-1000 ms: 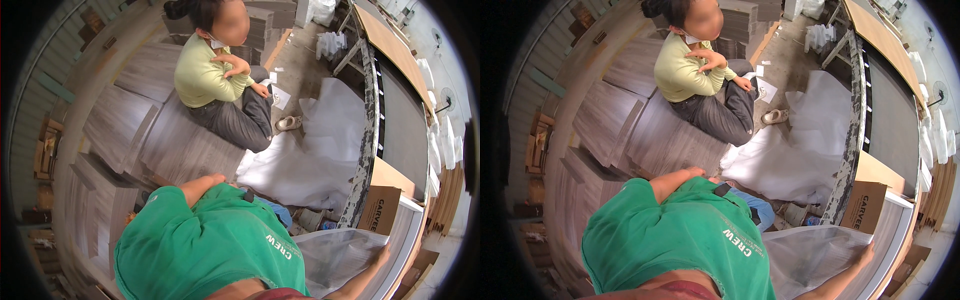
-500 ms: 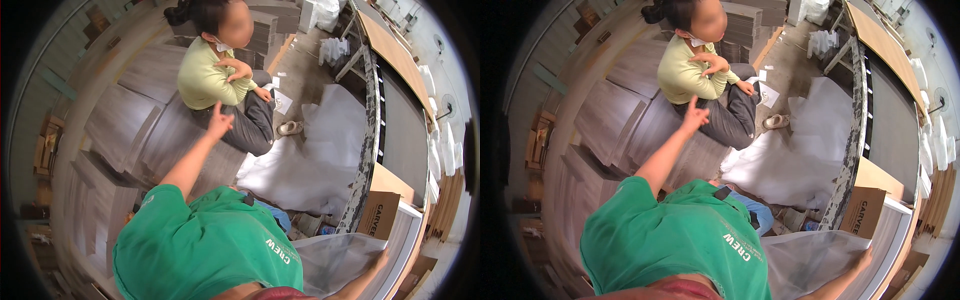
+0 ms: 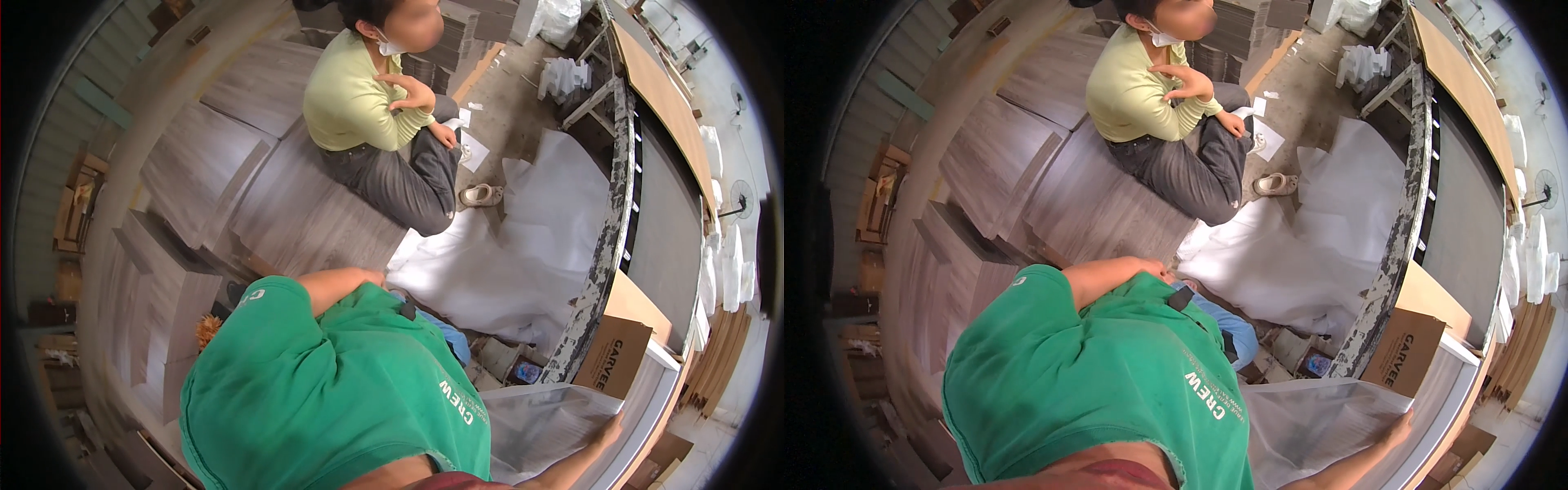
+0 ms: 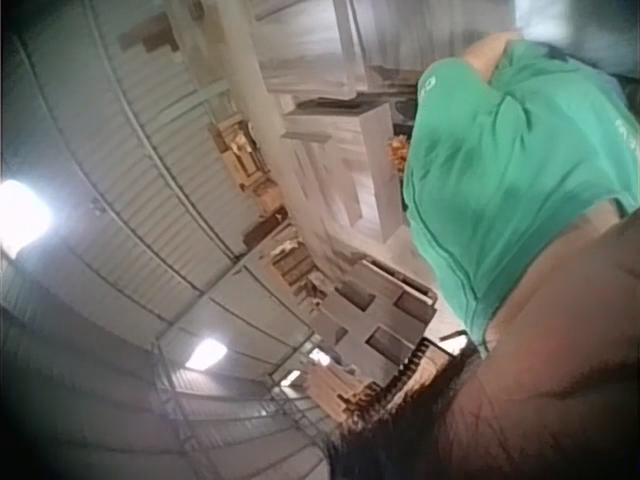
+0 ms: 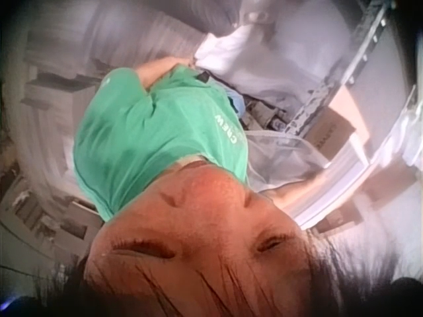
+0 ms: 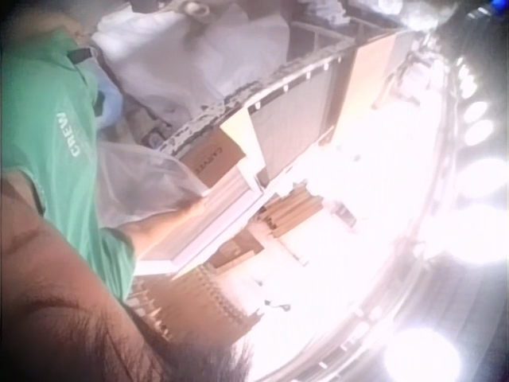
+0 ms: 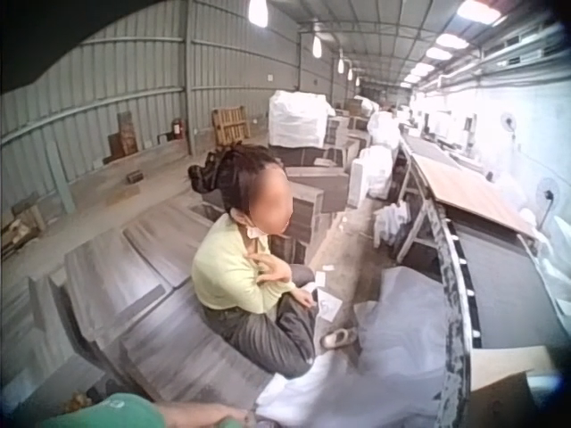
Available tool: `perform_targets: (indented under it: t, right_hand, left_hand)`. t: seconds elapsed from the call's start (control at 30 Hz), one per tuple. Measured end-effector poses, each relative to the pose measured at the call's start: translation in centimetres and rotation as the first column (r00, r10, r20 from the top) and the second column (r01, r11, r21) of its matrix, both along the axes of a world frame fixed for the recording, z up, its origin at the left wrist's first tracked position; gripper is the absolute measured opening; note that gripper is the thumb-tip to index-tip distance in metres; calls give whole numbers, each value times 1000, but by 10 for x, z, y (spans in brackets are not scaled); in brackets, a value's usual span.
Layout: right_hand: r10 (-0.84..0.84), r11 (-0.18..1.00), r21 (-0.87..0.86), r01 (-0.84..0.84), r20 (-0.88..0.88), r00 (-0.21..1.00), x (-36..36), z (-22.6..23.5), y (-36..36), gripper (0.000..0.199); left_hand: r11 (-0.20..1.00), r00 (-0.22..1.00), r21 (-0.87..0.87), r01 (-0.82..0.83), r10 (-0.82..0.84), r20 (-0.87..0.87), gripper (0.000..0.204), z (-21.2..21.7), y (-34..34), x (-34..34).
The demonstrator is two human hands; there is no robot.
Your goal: The person hands a wooden panel to a coworker, walks across the workshop to a packing table, and places protective foam sheeting into a cardboard box.
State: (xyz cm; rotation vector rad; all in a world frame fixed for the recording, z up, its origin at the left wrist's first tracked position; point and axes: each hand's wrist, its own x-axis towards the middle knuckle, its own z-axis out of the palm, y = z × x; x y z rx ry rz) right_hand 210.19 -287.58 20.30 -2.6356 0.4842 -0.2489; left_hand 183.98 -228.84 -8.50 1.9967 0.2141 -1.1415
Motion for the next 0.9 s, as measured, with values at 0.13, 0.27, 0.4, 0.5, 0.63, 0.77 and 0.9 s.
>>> perform_targets:
  t: [0.13, 0.27, 0.4, 0.5, 0.63, 0.77, 0.9]
  right_hand:
    - [-1, 999, 41, 5, -78, 997, 10, -15, -33, 61]
    - [-41, 999, -4, 41, -77, 996, 9, -10, -24, 61]
    - [-46, 999, 10, 47, -67, 997, 8, -7, -19, 62]
    - [-47, 999, 14, 48, -66, 997, 4, -2, -9, 61]
    - [-56, 998, 10, 57, -90, 994, 2, 2, -5, 60]
    - [-31, 1000, 0, 31, -77, 997, 5, -2, -13, 59]
    - [-72, 997, -18, 71, -98, 993, 9, -9, -21, 60]
  left_hand:
    - [960, 990, 261, -98, 67, 125, 42, 13, 2, 3]
    - [958, 978, 245, -150, 108, 178, 45, 13, 6, 2]
    - [955, 988, 279, -97, 58, 146, 46, 18, 7, -4]
    - [957, 994, 271, -102, 87, 66, 48, 2, 8, -8]
    - [952, 988, 268, -151, 149, 26, 49, 17, 7, -4]
    - [954, 991, 268, -133, 135, 10, 51, 27, 8, -1]
    - [957, 991, 262, -123, 130, -10, 52, 36, 7, 1]
